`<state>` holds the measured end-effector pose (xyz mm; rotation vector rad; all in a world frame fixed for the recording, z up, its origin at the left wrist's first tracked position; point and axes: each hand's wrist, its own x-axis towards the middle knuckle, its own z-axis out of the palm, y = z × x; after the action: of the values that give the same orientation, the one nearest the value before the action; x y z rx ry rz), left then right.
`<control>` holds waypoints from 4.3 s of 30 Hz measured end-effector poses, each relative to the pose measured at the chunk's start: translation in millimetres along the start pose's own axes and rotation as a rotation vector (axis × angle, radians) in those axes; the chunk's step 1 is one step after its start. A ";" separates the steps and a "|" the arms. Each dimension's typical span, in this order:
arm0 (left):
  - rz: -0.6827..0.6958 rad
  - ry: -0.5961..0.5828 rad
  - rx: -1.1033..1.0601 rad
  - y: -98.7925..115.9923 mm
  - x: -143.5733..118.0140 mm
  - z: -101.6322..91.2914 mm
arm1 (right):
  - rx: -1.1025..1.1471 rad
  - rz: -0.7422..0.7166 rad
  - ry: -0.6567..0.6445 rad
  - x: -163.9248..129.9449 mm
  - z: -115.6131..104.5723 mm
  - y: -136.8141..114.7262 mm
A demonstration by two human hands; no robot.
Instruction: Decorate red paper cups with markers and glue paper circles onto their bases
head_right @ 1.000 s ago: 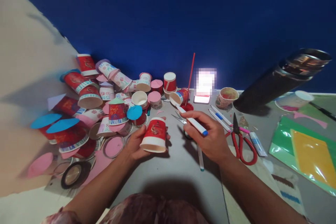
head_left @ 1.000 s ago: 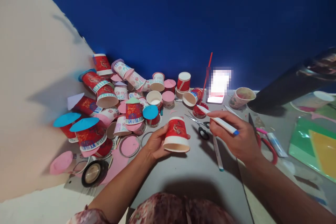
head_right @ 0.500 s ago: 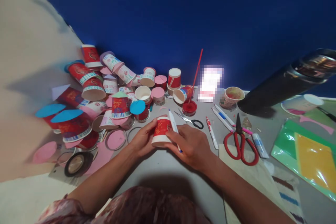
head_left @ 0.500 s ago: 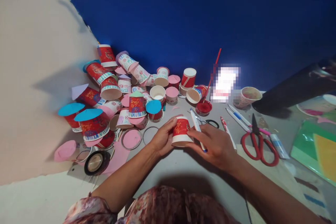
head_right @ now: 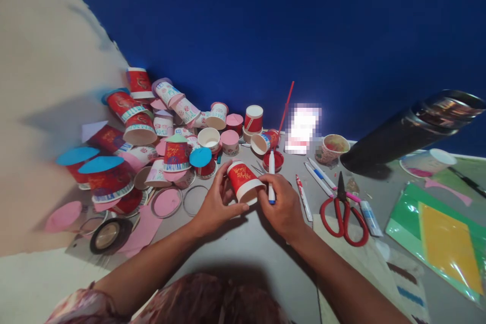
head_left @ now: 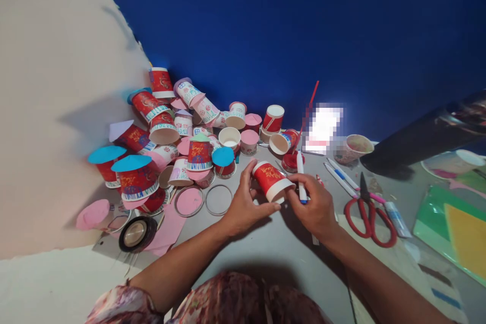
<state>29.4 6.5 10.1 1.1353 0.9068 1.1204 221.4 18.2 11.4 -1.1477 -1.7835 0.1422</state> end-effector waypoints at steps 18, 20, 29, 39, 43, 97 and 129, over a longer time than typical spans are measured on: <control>0.164 -0.200 0.495 -8.5 18.2 -27.0 | 0.231 0.084 -0.156 10.4 -35.5 -17.1; 0.170 -0.207 0.514 -8.2 18.6 -27.9 | 0.203 0.032 -0.168 12.0 -34.8 -18.7; 0.181 -0.219 0.510 -11.3 21.0 -30.6 | 0.179 0.052 -0.248 13.2 -33.9 -17.2; 0.170 -0.215 0.571 -2.4 20.3 -28.2 | 0.212 0.031 -0.237 13.9 -33.1 -17.4; 0.171 -0.204 0.537 -3.6 20.4 -27.5 | 0.223 0.035 -0.271 14.3 -35.1 -17.2; 0.236 -0.227 0.584 -6.4 20.3 -28.9 | 0.233 -0.095 -0.231 15.0 -33.0 -13.2; 0.157 -0.180 0.357 -8.2 18.1 -23.6 | 0.193 -0.217 -0.108 14.8 -32.8 -16.7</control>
<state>12.5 28.8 -2.9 1.5969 0.9094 0.9842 234.7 7.9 47.3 -0.8178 -1.9303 0.2447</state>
